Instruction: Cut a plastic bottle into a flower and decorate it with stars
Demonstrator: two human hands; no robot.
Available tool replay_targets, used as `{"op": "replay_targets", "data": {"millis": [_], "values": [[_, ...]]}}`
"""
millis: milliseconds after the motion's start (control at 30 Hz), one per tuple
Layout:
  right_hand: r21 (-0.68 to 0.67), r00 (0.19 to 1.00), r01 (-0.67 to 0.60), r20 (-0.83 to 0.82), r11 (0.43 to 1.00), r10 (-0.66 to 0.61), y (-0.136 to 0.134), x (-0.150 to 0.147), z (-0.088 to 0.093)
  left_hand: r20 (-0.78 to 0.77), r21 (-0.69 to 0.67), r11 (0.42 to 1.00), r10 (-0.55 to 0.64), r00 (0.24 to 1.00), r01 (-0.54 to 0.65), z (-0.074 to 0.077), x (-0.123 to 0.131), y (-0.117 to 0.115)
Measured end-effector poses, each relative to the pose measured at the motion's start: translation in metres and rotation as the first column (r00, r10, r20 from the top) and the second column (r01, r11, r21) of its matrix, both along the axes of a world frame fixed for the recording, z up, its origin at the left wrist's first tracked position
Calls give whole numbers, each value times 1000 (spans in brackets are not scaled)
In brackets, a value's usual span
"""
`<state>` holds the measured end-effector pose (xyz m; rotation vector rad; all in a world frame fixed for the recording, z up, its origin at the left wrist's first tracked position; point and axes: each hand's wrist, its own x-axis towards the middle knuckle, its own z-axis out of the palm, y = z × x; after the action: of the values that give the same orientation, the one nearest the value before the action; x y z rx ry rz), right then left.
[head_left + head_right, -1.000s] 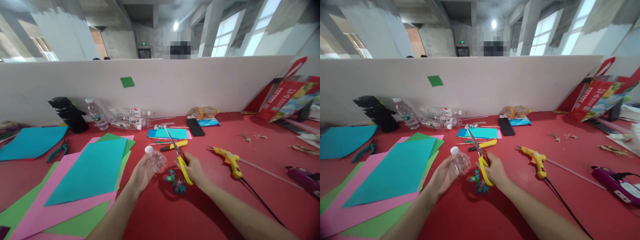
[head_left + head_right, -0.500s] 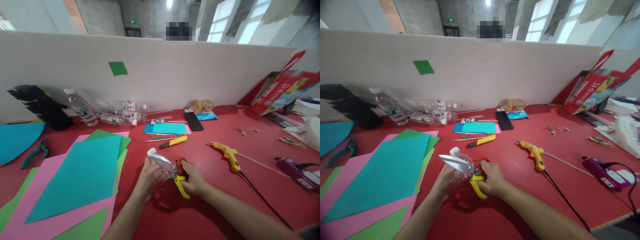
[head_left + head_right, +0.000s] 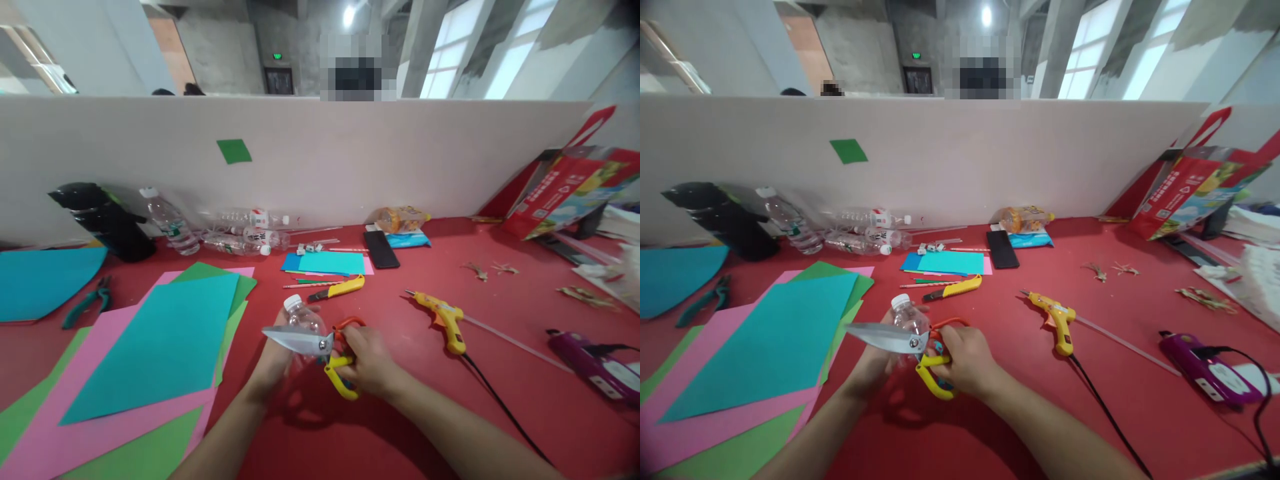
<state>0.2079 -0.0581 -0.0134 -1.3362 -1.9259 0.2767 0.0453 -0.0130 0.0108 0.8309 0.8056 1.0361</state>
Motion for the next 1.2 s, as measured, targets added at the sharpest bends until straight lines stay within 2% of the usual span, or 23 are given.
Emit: {"op": "replay_targets", "data": {"millis": [133,233,367,433,533,600,667,833,967,1100,1133,1200], "values": [[-49,999,-32,-45,998,30,5,10,1,72,51,998,-24,997,21,-7,9,1],[-107,990,-83,-124,991,70,6,16,8,103,39,996,-86,991,82,0,11,-2],[-240,955,-98,-297,966,23,1,11,17,104,44,999,-13,994,8,7,10,0],[-331,912,-140,-411,933,-8,-2,4,18,106,35,999,35,994,-39,4,8,4],[-442,805,-268,-591,856,-54,-3,-5,19,96,37,993,112,989,-116,-5,4,7],[-474,721,-340,-686,813,-99,-3,-8,20,71,24,989,146,987,-148,-9,3,6],[-484,643,-369,-749,794,-157,-1,-9,21,42,21,985,168,985,-169,-11,3,5],[-488,500,-330,-816,808,-289,5,-6,19,-98,101,980,181,979,-171,-15,6,5],[-451,427,-284,-850,846,-310,6,-3,18,-199,141,978,180,963,-154,-16,5,6],[-400,358,-230,-882,887,-305,3,-4,26,-231,235,970,112,966,-56,-9,5,3],[-390,340,-219,-890,894,-304,2,-4,29,-261,281,958,141,955,-65,-6,5,2],[-378,307,-207,-901,902,-307,1,-6,33,-310,427,891,303,901,-153,-3,5,-1]]}}
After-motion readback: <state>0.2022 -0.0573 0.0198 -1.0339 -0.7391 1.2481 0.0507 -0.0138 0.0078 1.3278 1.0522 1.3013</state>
